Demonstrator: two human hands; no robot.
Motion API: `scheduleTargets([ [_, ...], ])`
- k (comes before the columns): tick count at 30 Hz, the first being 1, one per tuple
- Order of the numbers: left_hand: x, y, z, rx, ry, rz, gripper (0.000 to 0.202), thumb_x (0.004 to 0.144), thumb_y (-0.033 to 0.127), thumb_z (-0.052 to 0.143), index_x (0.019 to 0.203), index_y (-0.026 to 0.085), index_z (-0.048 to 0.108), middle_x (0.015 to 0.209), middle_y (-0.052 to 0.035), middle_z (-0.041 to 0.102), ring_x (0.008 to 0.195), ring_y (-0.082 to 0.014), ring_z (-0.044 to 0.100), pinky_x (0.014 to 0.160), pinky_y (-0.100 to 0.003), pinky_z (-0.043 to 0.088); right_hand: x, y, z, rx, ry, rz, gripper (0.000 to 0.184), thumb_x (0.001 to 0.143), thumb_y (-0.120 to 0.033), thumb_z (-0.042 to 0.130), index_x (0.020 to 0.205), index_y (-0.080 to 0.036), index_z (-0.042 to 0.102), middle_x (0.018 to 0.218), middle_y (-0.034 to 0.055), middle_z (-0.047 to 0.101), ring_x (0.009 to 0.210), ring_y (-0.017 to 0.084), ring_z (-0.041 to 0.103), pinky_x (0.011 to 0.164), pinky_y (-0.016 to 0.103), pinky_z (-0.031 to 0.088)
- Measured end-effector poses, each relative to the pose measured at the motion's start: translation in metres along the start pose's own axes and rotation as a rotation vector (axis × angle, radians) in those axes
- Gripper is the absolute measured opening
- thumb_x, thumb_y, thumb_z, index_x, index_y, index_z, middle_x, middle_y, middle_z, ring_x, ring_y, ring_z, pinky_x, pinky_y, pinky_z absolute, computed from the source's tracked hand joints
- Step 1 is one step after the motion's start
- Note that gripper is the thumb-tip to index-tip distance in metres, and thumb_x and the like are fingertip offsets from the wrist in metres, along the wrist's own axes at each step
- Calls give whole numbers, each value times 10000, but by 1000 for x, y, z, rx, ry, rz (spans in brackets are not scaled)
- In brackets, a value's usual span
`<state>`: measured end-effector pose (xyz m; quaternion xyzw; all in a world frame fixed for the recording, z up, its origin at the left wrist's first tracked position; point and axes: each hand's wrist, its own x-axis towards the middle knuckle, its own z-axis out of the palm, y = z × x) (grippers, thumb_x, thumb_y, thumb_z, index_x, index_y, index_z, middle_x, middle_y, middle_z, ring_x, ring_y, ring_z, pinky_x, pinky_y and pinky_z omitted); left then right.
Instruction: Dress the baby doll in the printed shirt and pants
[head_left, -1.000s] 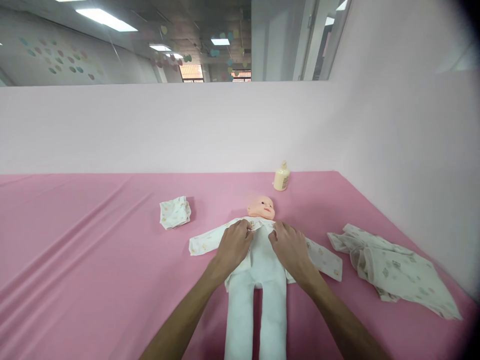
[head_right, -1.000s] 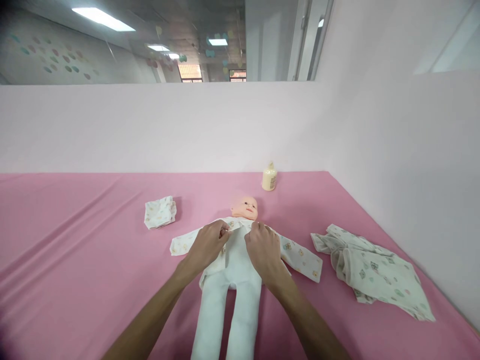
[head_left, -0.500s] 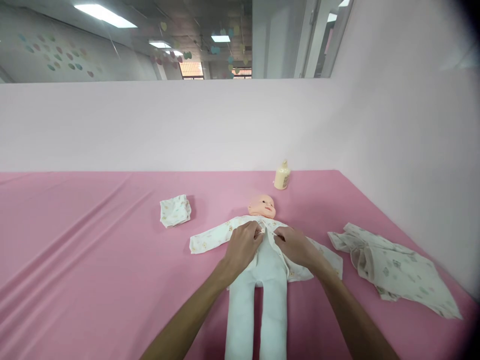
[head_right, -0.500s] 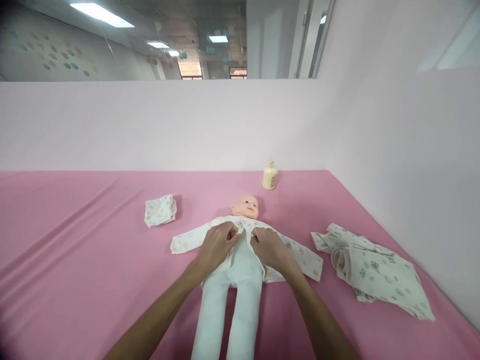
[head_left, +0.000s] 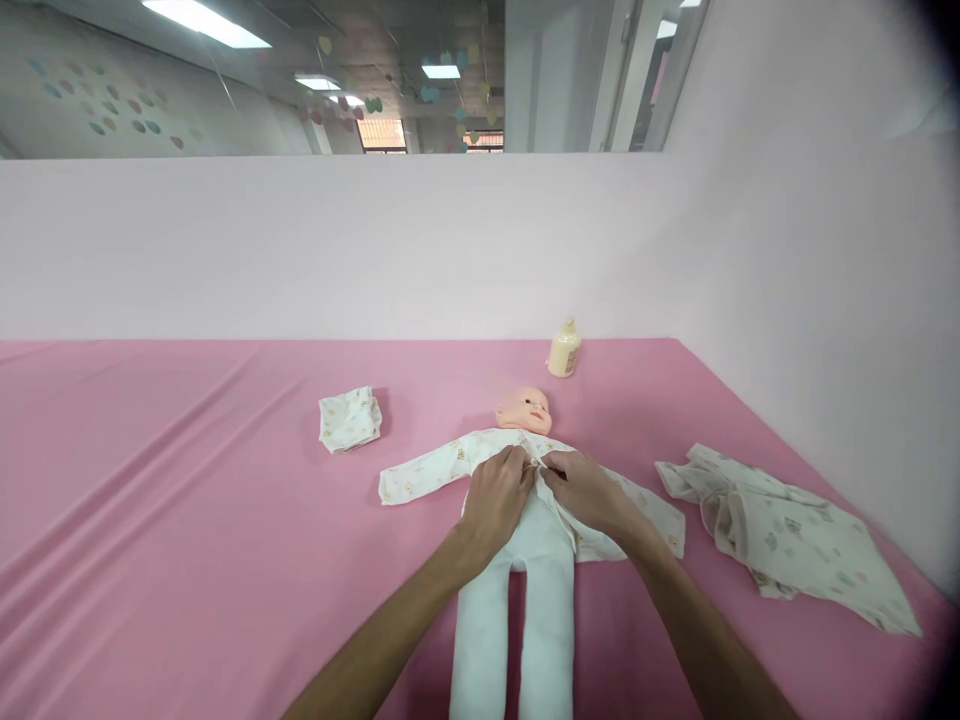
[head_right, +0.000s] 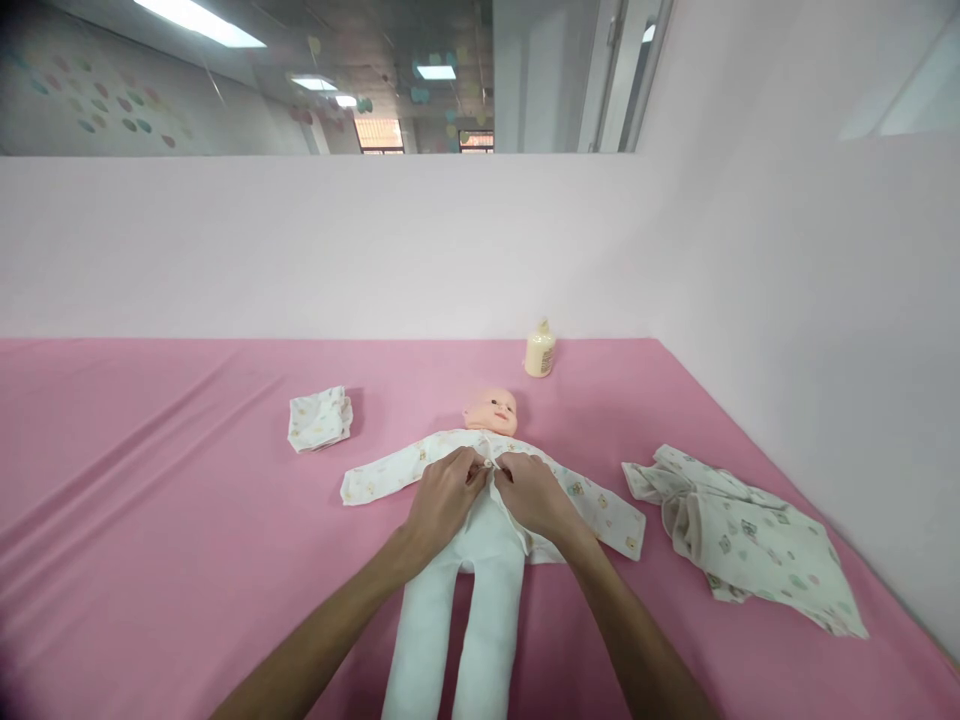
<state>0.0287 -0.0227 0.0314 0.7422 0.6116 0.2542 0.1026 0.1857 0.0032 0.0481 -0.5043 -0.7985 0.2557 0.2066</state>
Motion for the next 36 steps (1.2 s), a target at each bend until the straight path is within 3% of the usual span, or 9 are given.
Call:
scheduleTargets([
  [11, 0, -1, 5, -34, 47, -14, 211, 965, 229, 421, 774, 183, 496, 817, -14, 619, 689, -148, 512, 618, -283, 293, -5, -6, -6, 100, -32, -39, 260, 891, -220, 373, 636, -210, 320, 609, -40, 427, 600, 125, 384, 575, 265, 278],
  [17, 0, 0, 3, -90, 37, -69, 224, 940, 188, 392, 735, 184, 482, 764, -17, 599, 641, -138, 489, 599, -286, 276, -9, -9, -12, 375, -115, -3, 222, 863, -226, 383, 663, -199, 475, 713, -3, 589, 693, 134, 552, 643, 252, 411],
  [20, 1, 0, 3, -129, 61, -79, 216, 925, 190, 401, 718, 186, 464, 726, 0, 581, 627, -132, 465, 597, -280, 271, -5, -9, -9, 560, -115, 48, 223, 858, -245, 395, 694, -188, 535, 702, 6, 603, 692, 137, 588, 673, 255, 458],
  [24, 4, -2, 3, -144, 70, -91, 219, 897, 180, 416, 678, 184, 428, 675, 15, 553, 602, -125, 428, 594, -274, 257, 3, -7, 3, 651, -27, 84, 207, 815, -246, 444, 645, -182, 543, 623, -10, 547, 616, 125, 541, 626, 242, 447],
  [30, 9, -4, 0, -251, 60, -103, 223, 872, 196, 434, 650, 173, 444, 639, 28, 538, 602, -114, 420, 602, -262, 267, 6, -6, 15, 541, 101, 68, 222, 829, -272, 456, 658, -179, 562, 590, -35, 464, 564, 108, 415, 539, 233, 316],
  [36, 13, -7, -7, -457, -36, -193, 203, 846, 243, 463, 674, 165, 537, 631, 32, 536, 596, -104, 440, 573, -245, 285, 4, -13, 25, 499, 253, 81, 230, 893, -330, 473, 777, -185, 608, 788, -2, 632, 755, 154, 547, 691, 258, 395],
])
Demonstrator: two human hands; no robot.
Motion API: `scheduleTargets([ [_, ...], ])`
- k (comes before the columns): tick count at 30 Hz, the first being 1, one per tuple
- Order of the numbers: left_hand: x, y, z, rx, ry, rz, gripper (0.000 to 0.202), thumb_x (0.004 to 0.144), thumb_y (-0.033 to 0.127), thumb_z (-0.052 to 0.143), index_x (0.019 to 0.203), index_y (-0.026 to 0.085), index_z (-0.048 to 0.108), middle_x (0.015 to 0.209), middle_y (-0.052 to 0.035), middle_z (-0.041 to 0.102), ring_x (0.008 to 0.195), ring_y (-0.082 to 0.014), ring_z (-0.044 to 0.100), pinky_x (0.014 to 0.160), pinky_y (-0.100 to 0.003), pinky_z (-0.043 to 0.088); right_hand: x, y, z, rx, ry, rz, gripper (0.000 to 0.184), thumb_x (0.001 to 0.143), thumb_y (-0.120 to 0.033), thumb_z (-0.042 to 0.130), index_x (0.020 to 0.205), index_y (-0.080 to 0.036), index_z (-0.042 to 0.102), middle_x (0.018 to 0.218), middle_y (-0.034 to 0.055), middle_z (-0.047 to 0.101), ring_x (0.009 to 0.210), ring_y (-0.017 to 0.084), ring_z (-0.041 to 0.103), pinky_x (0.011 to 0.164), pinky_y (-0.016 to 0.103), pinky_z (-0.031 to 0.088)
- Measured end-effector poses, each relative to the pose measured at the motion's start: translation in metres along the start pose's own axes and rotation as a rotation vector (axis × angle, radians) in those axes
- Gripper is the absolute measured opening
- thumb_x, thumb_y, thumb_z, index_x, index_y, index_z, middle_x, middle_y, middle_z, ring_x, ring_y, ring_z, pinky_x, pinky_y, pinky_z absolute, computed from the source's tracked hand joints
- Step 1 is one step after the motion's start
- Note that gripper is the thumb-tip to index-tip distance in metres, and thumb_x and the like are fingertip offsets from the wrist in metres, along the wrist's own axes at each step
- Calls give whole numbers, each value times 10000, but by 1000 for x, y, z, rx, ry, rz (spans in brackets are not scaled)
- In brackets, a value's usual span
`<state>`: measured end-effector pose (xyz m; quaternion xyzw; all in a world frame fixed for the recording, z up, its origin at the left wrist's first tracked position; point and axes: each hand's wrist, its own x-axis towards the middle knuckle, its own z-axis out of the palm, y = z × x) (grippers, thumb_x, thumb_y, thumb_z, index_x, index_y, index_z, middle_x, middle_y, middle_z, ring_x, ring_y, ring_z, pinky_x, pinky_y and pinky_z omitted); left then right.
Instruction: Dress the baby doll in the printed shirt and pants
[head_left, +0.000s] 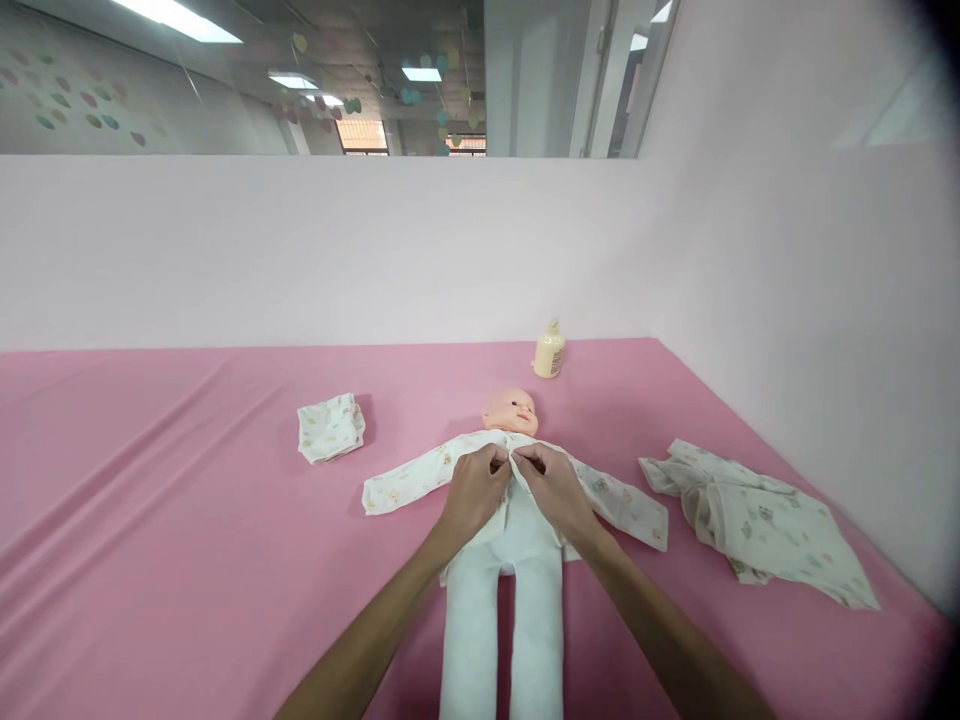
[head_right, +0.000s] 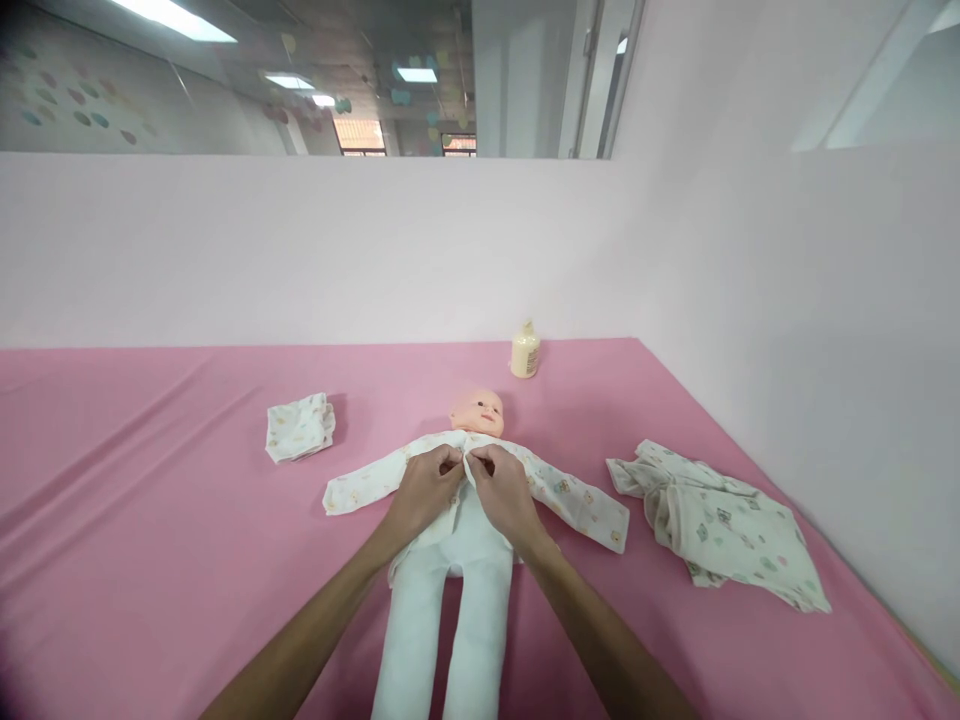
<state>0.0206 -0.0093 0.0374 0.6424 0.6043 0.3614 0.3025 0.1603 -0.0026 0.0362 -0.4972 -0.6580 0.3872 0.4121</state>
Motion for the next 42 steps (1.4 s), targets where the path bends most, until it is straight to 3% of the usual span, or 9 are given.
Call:
scheduleTargets([
  [9, 10, -10, -18, -375, -279, -80, 172, 799, 287, 539, 751, 140, 615, 662, 32, 502, 590, -78, 396, 566, -210, 320, -5, 7, 25, -160, 175, -91, 237, 975, -263, 390, 878, -199, 596, 865, 26, 639, 787, 181, 554, 724, 302, 396],
  [14, 15, -9, -25, -580, -330, -186, 157, 782, 265, 577, 754, 119, 630, 701, -2, 553, 684, -102, 517, 699, -235, 422, -1, 13, 27, -289, 184, -255, 238, 992, -238, 395, 831, -207, 567, 839, 25, 599, 804, 188, 530, 743, 311, 391],
  [18, 18, -12, -27, -673, -340, -229, 249, 797, 347, 626, 736, 105, 619, 718, -33, 595, 678, -118, 553, 687, -254, 445, 0, 14, 27, -312, 149, -295, 201, 979, -190, 434, 848, -206, 586, 844, 20, 601, 818, 181, 535, 754, 303, 400],
  [26, 23, -24, -24, -601, -370, -159, 329, 830, 434, 625, 788, 107, 644, 743, -39, 609, 713, -129, 566, 705, -264, 443, -4, 16, 28, -404, 152, -349, 145, 978, -194, 473, 921, -197, 605, 872, 35, 605, 846, 194, 540, 766, 319, 426],
  [31, 20, -24, -20, -554, -311, -178, 326, 842, 429, 594, 728, 123, 594, 678, -10, 566, 622, -94, 494, 621, -229, 383, -6, 18, 27, -494, 176, -404, 175, 988, -202, 465, 979, -202, 639, 880, 44, 606, 838, 195, 541, 755, 324, 455],
  [37, 16, -16, -16, -564, -279, -201, 340, 824, 448, 608, 704, 140, 530, 626, 31, 475, 573, -72, 391, 572, -214, 317, -13, 26, 23, -749, 223, -566, 251, 1000, -187, 438, 1102, -199, 666, 850, 68, 615, 813, 208, 541, 767, 360, 473],
  [42, 15, -16, -12, -542, -238, -189, 362, 818, 479, 608, 704, 147, 518, 605, 42, 434, 554, -67, 358, 558, -212, 303, -18, 32, 25, -589, 243, -540, 274, 1003, -234, 451, 1216, -217, 622, 930, 63, 627, 889, 215, 558, 806, 381, 492],
])
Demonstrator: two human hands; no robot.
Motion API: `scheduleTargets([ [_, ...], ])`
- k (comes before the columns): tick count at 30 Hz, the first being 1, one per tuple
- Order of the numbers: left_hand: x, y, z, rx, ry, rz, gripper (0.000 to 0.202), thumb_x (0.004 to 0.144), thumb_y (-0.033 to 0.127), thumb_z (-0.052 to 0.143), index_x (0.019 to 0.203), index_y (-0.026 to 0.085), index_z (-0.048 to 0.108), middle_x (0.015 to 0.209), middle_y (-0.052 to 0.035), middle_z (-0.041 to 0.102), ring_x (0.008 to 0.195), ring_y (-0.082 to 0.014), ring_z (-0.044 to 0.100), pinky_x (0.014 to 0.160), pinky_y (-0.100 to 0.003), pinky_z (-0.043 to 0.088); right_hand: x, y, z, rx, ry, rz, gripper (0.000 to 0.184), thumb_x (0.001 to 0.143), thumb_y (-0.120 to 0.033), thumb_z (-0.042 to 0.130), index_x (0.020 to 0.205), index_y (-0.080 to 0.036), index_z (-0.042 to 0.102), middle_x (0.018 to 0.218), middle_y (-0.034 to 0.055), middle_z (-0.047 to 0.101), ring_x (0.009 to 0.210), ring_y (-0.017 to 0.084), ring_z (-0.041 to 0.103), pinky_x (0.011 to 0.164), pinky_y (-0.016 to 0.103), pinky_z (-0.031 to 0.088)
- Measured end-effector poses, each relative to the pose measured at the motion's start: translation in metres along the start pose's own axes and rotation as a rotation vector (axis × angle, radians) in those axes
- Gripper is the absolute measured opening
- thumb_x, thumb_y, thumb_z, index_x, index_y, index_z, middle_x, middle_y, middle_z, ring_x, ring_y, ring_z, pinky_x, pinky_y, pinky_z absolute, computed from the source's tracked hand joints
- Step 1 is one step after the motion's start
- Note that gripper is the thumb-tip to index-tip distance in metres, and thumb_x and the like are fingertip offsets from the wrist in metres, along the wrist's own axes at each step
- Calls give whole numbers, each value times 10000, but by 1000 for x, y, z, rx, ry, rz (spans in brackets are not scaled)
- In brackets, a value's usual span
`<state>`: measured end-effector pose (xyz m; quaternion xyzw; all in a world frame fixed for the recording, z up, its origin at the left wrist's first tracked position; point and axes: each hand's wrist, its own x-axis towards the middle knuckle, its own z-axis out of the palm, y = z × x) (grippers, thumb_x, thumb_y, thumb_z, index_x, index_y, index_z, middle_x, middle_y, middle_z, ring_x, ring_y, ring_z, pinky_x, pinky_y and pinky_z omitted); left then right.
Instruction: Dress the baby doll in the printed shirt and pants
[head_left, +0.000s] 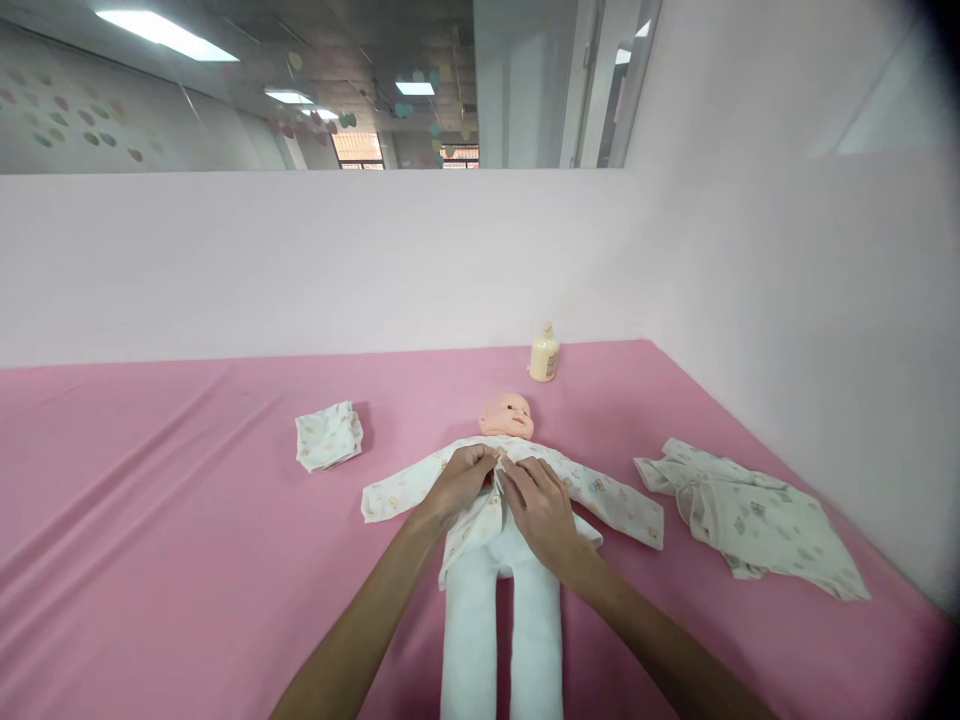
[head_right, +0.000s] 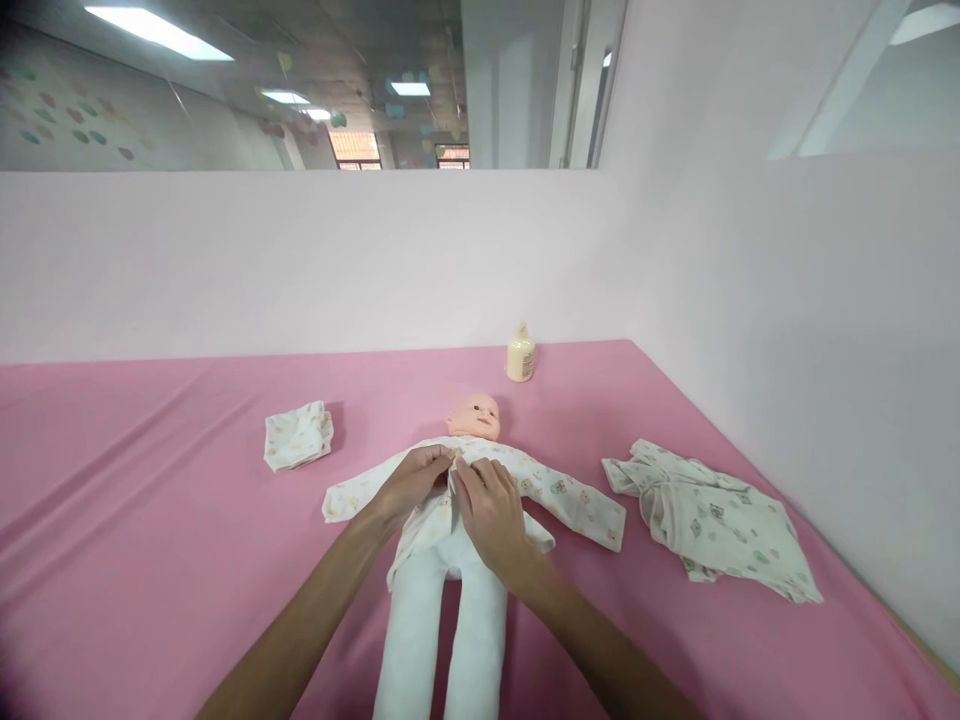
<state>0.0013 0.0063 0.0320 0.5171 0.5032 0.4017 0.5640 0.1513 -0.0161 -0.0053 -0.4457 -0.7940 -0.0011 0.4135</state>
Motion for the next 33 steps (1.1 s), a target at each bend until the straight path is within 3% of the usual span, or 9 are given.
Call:
scheduleTargets([
  [7, -1, 7, -8, 27, -78, -31, 413, 812, 547, 598, 741, 143, 547, 670, 10, 503, 586, -82, 423, 580, -221, 336, -12, 5, -15, 279, -127, 103, 445, 981, -294, 481, 1425, -303, 457, 1099, 69, 597, 1038, 218, 566, 917, 411, 519],
  [10, -14, 17, -8, 225, -95, 26, 374, 860, 523, 547, 807, 153, 553, 736, -4, 531, 639, -105, 453, 604, -237, 357, -30, 8, -27, 217, -128, 83, 629, 933, -279, 540, 1511, -257, 294, 1229, 107, 557, 1150, 247, 530, 988, 452, 494],
  [12, -31, 23, -1, 427, -67, 95, 319, 896, 486, 501, 862, 173, 547, 780, -10, 545, 673, -125, 468, 611, -251, 364, -42, 9, -34, 125, -115, 40, 646, 912, -242, 545, 1506, -227, 289, 1248, 127, 541, 1171, 261, 512, 989, 465, 488],
  [14, -50, 27, 11, 658, -53, 167, 259, 926, 440, 456, 929, 194, 539, 860, -19, 567, 726, -149, 494, 630, -267, 378, -51, 7, -39, 20, -67, 11, 531, 902, -205, 536, 1418, -212, 413, 1213, 133, 545, 1127, 267, 519, 953, 470, 493],
  [17, -74, 22, 35, 1084, 30, 253, 171, 935, 313, 441, 994, 189, 543, 995, -59, 579, 827, -196, 537, 683, -308, 407, -58, -1, -42, -97, 7, 13, 213, 906, -188, 533, 1112, -208, 584, 1079, 112, 571, 1002, 257, 537, 879, 462, 493],
  [19, -82, 14, 48, 1361, 131, 265, 161, 889, 143, 442, 997, 164, 560, 1013, -89, 578, 879, -232, 557, 711, -336, 421, -59, -6, -41, -137, -12, 27, 72, 914, -185, 535, 967, -204, 579, 996, 96, 578, 943, 250, 540, 835, 443, 490],
  [22, -86, 1, 53, 1624, 214, 219, 395, 713, -84, 416, 995, 137, 580, 969, -102, 587, 879, -250, 577, 690, -333, 431, -57, -13, -39, -182, -84, 52, 56, 916, -160, 526, 954, -192, 550, 915, 81, 581, 877, 246, 546, 782, 418, 482],
  [26, -90, -3, 40, 1692, 243, 163, 406, 703, -123, 364, 939, 117, 592, 883, -99, 605, 804, -234, 604, 641, -319, 438, -53, -14, -35, -258, -119, 38, 118, 908, -92, 475, 906, -194, 535, 820, 59, 575, 773, 226, 548, 702, 379, 470],
  [33, -101, 4, 17, 1636, 305, 224, 354, 801, -48, 318, 908, 121, 609, 888, -106, 635, 854, -260, 629, 765, -393, 471, -53, -10, -34, -438, -182, 10, 316, 737, 81, 430, 856, -201, 512, 811, 64, 576, 714, 224, 547, 620, 354, 433],
])
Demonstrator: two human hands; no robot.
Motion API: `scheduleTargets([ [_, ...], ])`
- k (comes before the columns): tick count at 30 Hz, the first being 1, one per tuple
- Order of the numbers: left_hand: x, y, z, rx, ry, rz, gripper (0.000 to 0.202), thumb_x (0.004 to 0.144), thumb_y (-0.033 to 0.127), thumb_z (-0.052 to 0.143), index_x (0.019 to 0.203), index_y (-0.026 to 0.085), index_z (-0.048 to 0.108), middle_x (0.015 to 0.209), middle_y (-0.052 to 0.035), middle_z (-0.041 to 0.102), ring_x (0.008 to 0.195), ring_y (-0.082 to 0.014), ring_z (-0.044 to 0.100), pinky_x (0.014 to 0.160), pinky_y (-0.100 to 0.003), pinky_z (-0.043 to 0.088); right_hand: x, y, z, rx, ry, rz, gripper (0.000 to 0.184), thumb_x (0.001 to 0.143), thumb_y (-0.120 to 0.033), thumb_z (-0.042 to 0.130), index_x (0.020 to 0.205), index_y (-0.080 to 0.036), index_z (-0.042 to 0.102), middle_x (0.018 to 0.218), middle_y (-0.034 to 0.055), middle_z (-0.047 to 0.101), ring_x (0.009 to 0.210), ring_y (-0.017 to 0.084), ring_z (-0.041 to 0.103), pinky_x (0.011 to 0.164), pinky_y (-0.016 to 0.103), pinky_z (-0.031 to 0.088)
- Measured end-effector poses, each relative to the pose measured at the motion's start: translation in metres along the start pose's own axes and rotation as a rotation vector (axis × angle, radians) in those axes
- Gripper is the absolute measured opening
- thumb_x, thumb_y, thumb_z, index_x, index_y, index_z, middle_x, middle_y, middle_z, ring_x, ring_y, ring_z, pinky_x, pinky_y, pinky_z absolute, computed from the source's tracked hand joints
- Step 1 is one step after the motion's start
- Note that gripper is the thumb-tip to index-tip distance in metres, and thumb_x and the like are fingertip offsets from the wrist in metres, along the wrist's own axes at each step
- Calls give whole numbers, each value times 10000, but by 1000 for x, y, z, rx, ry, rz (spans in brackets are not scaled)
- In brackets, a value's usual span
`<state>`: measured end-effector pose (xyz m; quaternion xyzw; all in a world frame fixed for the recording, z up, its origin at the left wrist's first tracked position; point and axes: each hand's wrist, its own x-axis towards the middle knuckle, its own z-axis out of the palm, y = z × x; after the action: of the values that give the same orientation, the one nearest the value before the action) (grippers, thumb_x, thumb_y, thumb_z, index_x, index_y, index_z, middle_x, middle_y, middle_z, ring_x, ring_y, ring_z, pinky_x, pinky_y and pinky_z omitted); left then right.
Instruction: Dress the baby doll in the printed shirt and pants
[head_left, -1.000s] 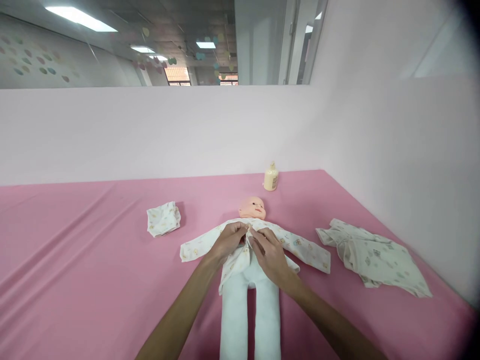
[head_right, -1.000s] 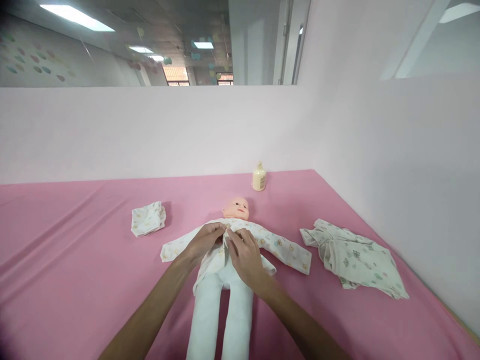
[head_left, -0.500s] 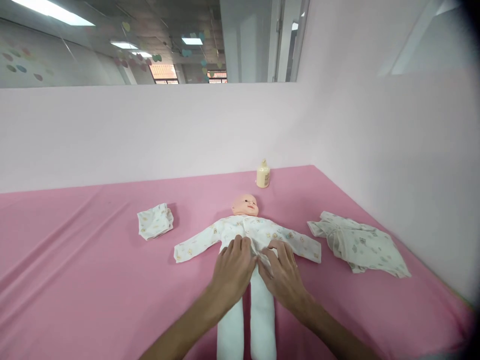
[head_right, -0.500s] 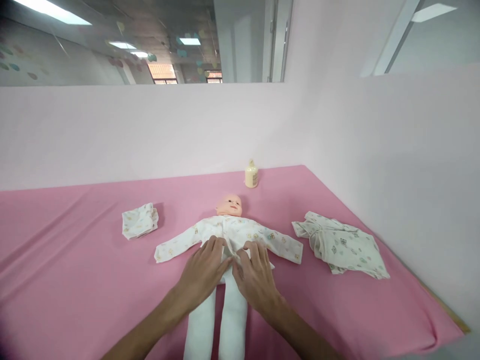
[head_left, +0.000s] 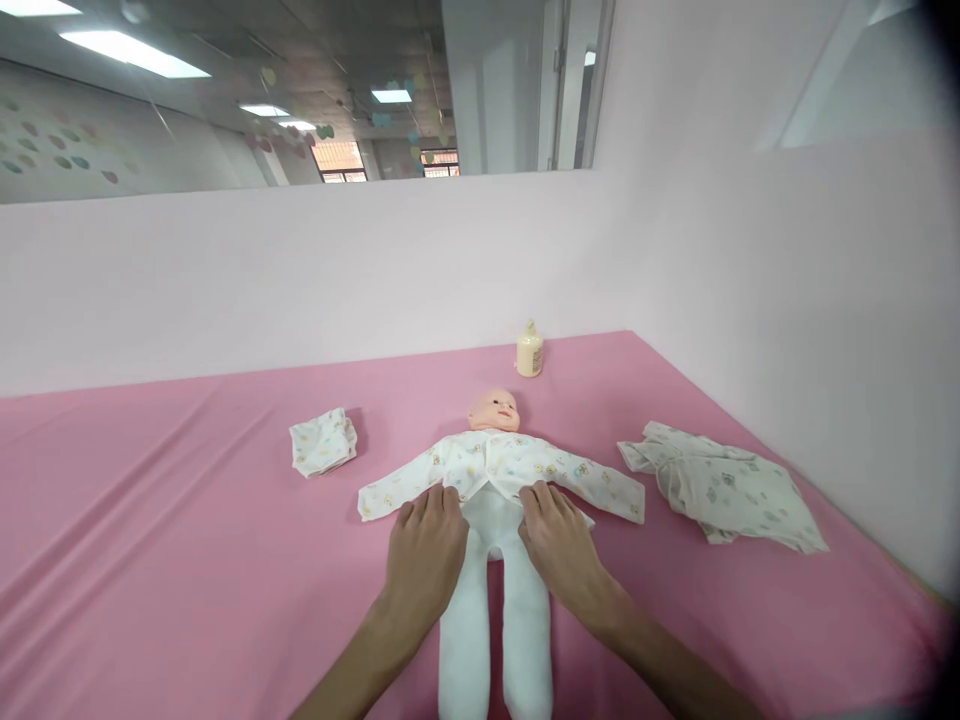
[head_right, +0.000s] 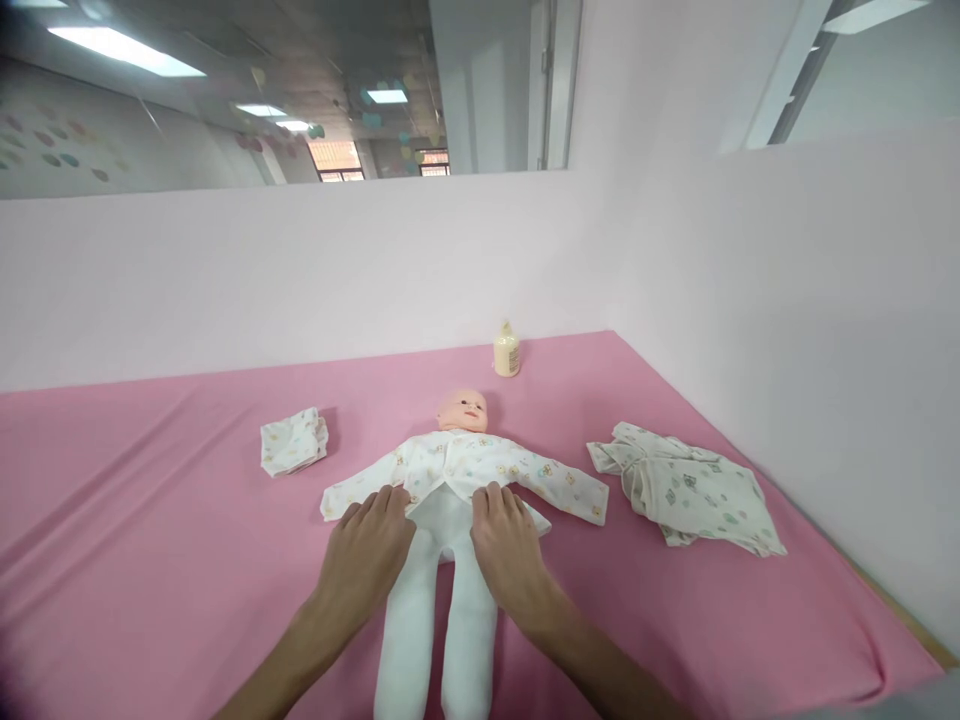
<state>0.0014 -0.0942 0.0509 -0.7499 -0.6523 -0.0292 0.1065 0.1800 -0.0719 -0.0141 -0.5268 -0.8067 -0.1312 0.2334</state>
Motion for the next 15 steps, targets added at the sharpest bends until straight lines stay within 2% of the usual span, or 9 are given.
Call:
scheduleTargets([
  [3, -2, 0, 5, -141, 11, 18, 305, 852, 17, 336, 928, 139, 605, 930, -99, 645, 858, -229, 623, 774, -368, 475, 0, 3, -2, 53, -17, 17, 289, 728, 54, 438, 815, -215, 497, 781, 56, 578, 688, 224, 543, 608, 352, 414],
  [5, -4, 2, 11, -247, 21, 43, 290, 881, 54, 339, 958, 153, 601, 933, -88, 646, 842, -208, 615, 755, -345, 477, 1, 5, -6, 159, -59, 80, 225, 762, -2, 460, 799, -217, 513, 772, 47, 599, 661, 212, 546, 582, 338, 388],
  [11, -8, 3, 25, -418, 121, 186, 309, 911, 91, 339, 1008, 184, 617, 900, -84, 641, 853, -206, 594, 747, -342, 477, 5, 11, -24, 714, -219, 344, 207, 836, -124, 453, 915, -211, 623, 879, 17, 681, 772, 177, 603, 642, 282, 397],
  [15, -7, 0, 28, -408, 110, 227, 290, 932, 118, 343, 937, 186, 624, 905, -79, 645, 853, -213, 584, 737, -345, 461, 8, 13, -34, 893, -284, 425, 197, 862, -192, 428, 767, -201, 601, 738, -1, 618, 671, 155, 534, 567, 261, 357],
])
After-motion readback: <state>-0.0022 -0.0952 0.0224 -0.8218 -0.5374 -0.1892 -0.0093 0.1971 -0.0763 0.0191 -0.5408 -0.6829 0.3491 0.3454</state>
